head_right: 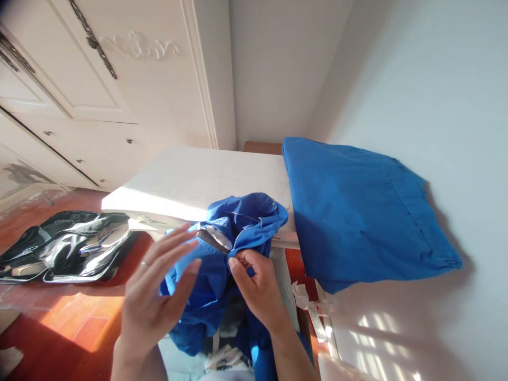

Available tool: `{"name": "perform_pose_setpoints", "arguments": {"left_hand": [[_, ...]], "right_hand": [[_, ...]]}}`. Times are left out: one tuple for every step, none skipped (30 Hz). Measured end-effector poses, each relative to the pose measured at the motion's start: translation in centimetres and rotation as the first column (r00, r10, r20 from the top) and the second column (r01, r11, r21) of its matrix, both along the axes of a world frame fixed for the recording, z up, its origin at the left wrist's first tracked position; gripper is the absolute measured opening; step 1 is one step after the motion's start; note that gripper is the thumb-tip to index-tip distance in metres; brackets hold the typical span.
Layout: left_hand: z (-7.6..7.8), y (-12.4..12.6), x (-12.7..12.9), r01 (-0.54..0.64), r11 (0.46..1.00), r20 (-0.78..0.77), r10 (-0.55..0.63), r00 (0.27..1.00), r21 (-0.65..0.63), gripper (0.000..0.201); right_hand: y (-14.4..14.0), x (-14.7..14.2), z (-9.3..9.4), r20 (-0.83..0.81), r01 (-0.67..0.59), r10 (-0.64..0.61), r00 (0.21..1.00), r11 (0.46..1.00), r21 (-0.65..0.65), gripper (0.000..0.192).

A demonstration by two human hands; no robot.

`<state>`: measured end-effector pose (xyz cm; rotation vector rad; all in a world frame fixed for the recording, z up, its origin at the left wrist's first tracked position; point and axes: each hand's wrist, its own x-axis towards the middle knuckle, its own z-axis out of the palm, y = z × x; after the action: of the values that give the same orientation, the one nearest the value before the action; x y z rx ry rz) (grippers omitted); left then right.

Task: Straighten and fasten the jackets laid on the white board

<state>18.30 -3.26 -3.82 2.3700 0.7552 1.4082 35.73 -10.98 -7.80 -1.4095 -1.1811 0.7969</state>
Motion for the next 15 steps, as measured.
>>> {"name": "perform_pose_setpoints", "arguments": {"left_hand": [[0.2,-0.3,0.4,0.070,0.998,-0.108,-0.069,0.992,0.005,0.041],[0.1,-0.5,0.7,0.111,0.994,-0.205,-0.110,0.973,-0.009,0.040],[0.0,-0.5,1.0,0.131,0.991,-0.279,-0.137,0.951,-0.038,0.038],[-0.3,-0.3,1.2,0.142,0.987,-0.322,-0.159,0.933,-0.074,0.035],[-0.6,-0.1,1.4,0.154,0.981,-0.340,-0.186,0.922,-0.119,0.029],[-0.8,0.1,1.4,0.170,0.971,-0.342,-0.218,0.914,-0.166,0.021],[-1.0,0.3,1.5,0.184,0.960,-0.336,-0.247,0.909,-0.209,0.013],[-1.1,0.5,1.5,0.194,0.951,-0.323,-0.267,0.908,-0.242,0.008],[-1.2,0.7,1.4,0.199,0.943,-0.310,-0.279,0.909,-0.266,0.008],[-1.2,0.8,1.4,0.200,0.939,-0.293,-0.282,0.914,-0.279,0.012],[-1.1,0.9,1.4,0.202,0.936,-0.271,-0.283,0.920,-0.289,0.015],[-1.1,0.9,1.3,0.203,0.933,-0.245,-0.280,0.928,-0.299,0.016],[-1.1,1.0,1.3,0.204,0.928,-0.218,-0.278,0.935,-0.311,0.017],[-1.1,1.0,1.3,0.202,0.923,-0.192,-0.275,0.942,-0.327,0.019],[-1.2,1.1,1.3,0.195,0.918,-0.167,-0.265,0.950,-0.344,0.021]], "right_hand": [[-0.1,-0.1,0.1,-0.009,-0.005,0.005,1.000,1.000,0.006,0.036],[-0.3,-0.1,0.1,-0.025,-0.008,0.008,1.000,1.000,0.012,0.035],[-0.5,-0.2,0.2,-0.046,-0.008,0.009,0.999,1.000,0.016,0.033],[-0.7,-0.2,0.3,-0.064,-0.006,0.007,0.998,1.000,0.018,0.032],[-0.9,-0.2,0.5,-0.079,-0.003,0.004,0.997,1.000,0.016,0.031],[-1.1,-0.3,0.6,-0.091,-0.002,0.003,0.996,1.000,0.012,0.031],[-1.3,-0.3,0.8,-0.101,0.001,0.000,0.995,1.000,0.010,0.032],[-1.4,-0.4,0.9,-0.112,0.005,-0.004,0.994,1.000,0.013,0.032],[-1.4,-0.5,1.0,-0.124,0.009,-0.007,0.992,1.000,0.019,0.033],[-1.4,-0.6,1.1,-0.137,0.015,-0.012,0.990,1.000,0.026,0.033],[-1.3,-0.7,1.2,-0.148,0.021,-0.016,0.989,0.999,0.032,0.032],[-1.2,-0.8,1.2,-0.154,0.024,-0.018,0.988,0.999,0.036,0.032],[-1.1,-0.8,1.2,-0.158,0.019,-0.013,0.987,0.999,0.035,0.030],[-1.0,-0.9,1.2,-0.163,0.010,-0.004,0.987,0.999,0.036,0.028],[-0.9,-0.8,1.2,-0.165,-0.001,0.007,0.986,0.999,0.039,0.025]]}}
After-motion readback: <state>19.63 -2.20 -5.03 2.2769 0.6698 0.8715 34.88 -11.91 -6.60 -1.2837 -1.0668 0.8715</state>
